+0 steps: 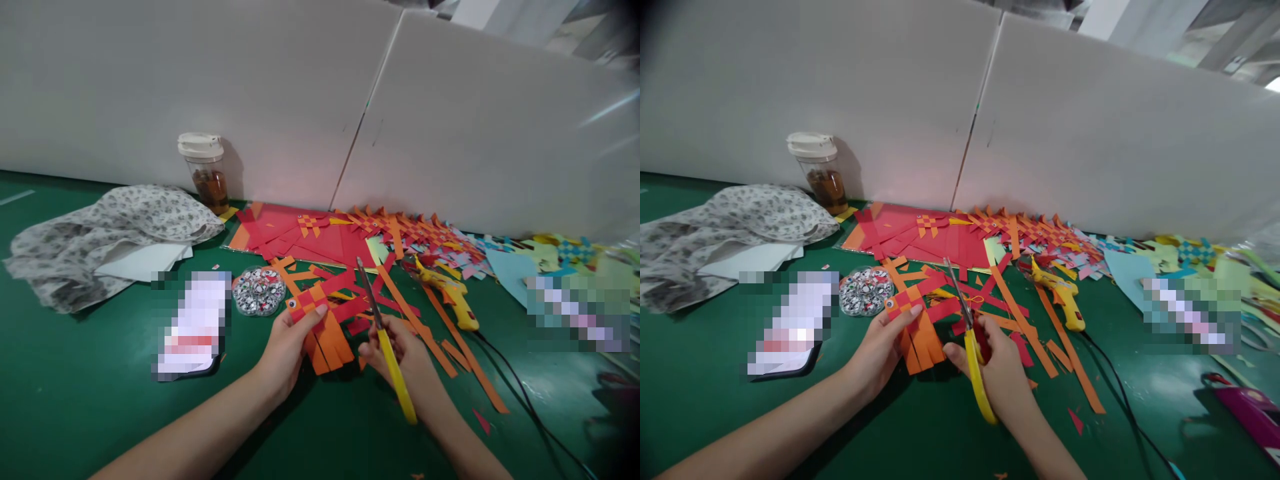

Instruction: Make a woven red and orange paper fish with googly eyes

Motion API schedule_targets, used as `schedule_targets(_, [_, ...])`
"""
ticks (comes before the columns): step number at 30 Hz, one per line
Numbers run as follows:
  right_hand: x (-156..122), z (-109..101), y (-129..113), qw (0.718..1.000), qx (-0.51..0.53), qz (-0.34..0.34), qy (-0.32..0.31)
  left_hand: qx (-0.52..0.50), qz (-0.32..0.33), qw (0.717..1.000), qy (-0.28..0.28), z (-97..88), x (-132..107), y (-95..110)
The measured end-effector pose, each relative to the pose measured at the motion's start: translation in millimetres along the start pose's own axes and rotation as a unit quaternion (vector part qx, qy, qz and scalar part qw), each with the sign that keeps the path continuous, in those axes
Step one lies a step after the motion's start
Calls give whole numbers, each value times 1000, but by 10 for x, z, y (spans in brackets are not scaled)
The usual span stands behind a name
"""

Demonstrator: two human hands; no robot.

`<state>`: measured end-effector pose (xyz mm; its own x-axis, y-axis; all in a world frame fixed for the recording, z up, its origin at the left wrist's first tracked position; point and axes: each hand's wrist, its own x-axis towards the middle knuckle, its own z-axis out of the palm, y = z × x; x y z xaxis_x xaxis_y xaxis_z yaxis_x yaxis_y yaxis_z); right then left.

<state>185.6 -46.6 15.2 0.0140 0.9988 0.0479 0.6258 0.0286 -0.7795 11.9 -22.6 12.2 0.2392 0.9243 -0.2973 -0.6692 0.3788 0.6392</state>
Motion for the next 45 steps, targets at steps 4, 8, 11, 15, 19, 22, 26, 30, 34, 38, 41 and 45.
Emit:
schedule_targets(4, [-26,92,-93,987,145,46,-45,23,10,1000,5,-6,11,-31])
schedule_targets(8, [-49,104,-134,983,170,64,-29,33,15,999,6,-28,23,-63])
schedule_targets(11, [-78,71,-150,993,98,64,18,27,16,999,-9,-38,22,-60])
schedule_targets(15, [-102,42,-159,999,-4,30,36,16,20,999,-34,-46,28,-36])
schedule_targets(19, [-74,44,-81,999,31,33,27,-10,22,997,-69,-40,17,9])
schedule_targets(22, [-39,43,-23,991,102,30,76,-21,16,994,-106,-3,-37,63])
schedule_targets(26, [-21,36,-17,973,189,29,126,-22,0,990,-137,71,-127,123])
schedule_targets(30, [-19,25,-22,977,172,41,122,-27,-5,990,-137,118,-166,141])
schedule_targets(34, [-14,13,-3,992,85,31,88,-28,5,992,-121,143,-164,158])
schedule_targets(38, [-44,18,-43,999,6,18,47,-23,10,995,-98,143,-151,181])
schedule_targets(41, [-76,24,-114,1000,-4,-5,-3,-21,15,995,-92,132,-150,187])
schedule_targets(45, [-93,12,-155,997,-66,-47,-7,-16,23,996,-80,133,-153,189])
